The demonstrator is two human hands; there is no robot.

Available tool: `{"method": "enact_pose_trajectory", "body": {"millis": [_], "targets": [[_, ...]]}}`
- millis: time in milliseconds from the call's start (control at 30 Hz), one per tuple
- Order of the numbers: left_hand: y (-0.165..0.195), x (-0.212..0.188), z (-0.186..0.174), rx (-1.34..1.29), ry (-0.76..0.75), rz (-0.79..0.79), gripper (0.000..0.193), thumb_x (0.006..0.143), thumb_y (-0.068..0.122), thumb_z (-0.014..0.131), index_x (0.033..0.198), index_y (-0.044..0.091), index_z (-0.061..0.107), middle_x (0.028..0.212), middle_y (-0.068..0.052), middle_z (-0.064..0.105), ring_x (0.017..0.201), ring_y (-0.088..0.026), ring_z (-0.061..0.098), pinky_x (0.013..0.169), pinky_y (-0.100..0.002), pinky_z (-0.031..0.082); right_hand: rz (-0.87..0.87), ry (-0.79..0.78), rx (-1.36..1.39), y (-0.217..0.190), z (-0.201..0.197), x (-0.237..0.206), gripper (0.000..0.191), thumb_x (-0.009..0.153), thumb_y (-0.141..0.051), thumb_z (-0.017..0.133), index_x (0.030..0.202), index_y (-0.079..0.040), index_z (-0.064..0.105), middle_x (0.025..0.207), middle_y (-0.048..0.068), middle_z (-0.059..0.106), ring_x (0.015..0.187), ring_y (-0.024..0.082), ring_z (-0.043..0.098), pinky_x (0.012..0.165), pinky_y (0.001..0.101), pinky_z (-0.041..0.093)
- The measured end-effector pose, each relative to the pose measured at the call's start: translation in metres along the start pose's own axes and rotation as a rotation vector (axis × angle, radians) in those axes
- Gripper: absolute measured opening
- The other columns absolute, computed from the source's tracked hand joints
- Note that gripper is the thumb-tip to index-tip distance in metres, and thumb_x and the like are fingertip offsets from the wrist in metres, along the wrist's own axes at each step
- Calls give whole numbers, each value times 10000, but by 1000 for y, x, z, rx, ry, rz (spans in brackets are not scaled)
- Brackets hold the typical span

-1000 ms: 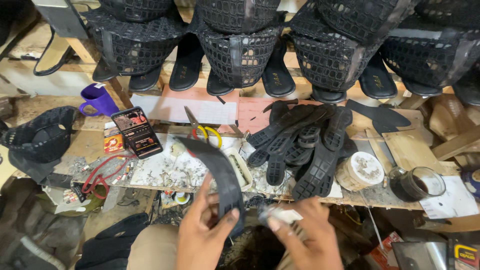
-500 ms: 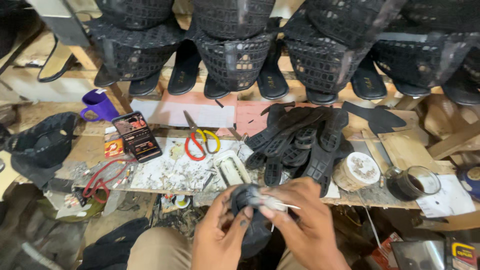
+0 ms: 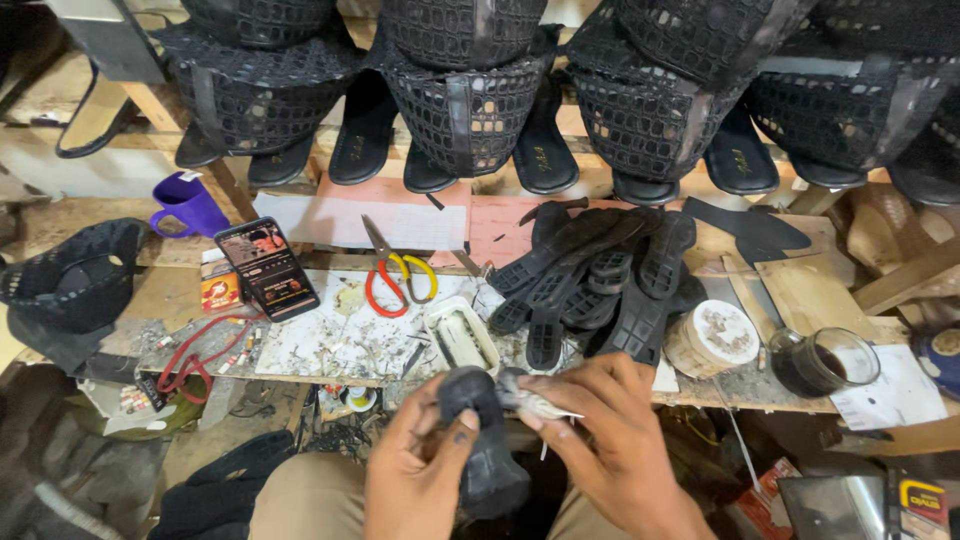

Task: The person repeatedly wipes the soles of black slip-on shoes with a white cloth. They handle several shoes one at a time, turning them over to access the soles and rubbing the surface thoroughly. The shoes are placed back on the workbench after cleaning.

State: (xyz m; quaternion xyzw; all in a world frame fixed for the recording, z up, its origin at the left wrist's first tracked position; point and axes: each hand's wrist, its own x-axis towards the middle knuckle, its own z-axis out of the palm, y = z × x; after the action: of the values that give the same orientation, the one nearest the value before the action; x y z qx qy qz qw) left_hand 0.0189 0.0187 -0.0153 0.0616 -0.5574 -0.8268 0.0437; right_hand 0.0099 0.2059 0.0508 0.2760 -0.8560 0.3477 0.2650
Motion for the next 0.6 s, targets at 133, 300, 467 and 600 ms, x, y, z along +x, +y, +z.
{"method": "enact_pose_trajectory", "body": {"millis": [133, 300, 467, 600], "targets": [[7, 3, -3, -40, 83, 12, 514, 865, -16, 665, 1368, -32, 561, 1091, -134, 773, 922, -152, 721, 769, -280, 597, 27, -206, -99, 11, 15, -14, 327, 821, -206, 769, 1144, -153, 785, 927, -15, 701, 932, 219, 594, 856, 386, 356], [17, 14, -16, -178, 208, -98, 510, 872, 6, 652, 1373, -7, 562, 1068, -129, 756, 871, -168, 706, 653, -306, 600, 785, -147, 452, 14, 33, -29, 338, 935, -136, 655, 1257, -98, 748, 1047, 40, 739, 906, 168, 784, 793, 326, 600], [3, 20, -8, -276, 130, -122, 462, 935, 65, 645, 1370, -63, 554, 1114, -104, 745, 951, -154, 705, 723, -270, 603, 591, 62, 778, 4, 68, -28, 638, 818, 4, 752, 1408, -14, 511, 1287, 114, 685, 1129, 160, 685, 938, 316, 539], [-27, 8, -3, -214, -106, -207, 495, 937, 72, 636, 1413, -11, 527, 1159, -108, 776, 1016, -114, 727, 824, -248, 603, 730, 66, 736, 12, 61, -24, 751, 795, 5, 766, 1475, -44, 451, 1219, 134, 753, 953, 150, 659, 870, 310, 541]]}}
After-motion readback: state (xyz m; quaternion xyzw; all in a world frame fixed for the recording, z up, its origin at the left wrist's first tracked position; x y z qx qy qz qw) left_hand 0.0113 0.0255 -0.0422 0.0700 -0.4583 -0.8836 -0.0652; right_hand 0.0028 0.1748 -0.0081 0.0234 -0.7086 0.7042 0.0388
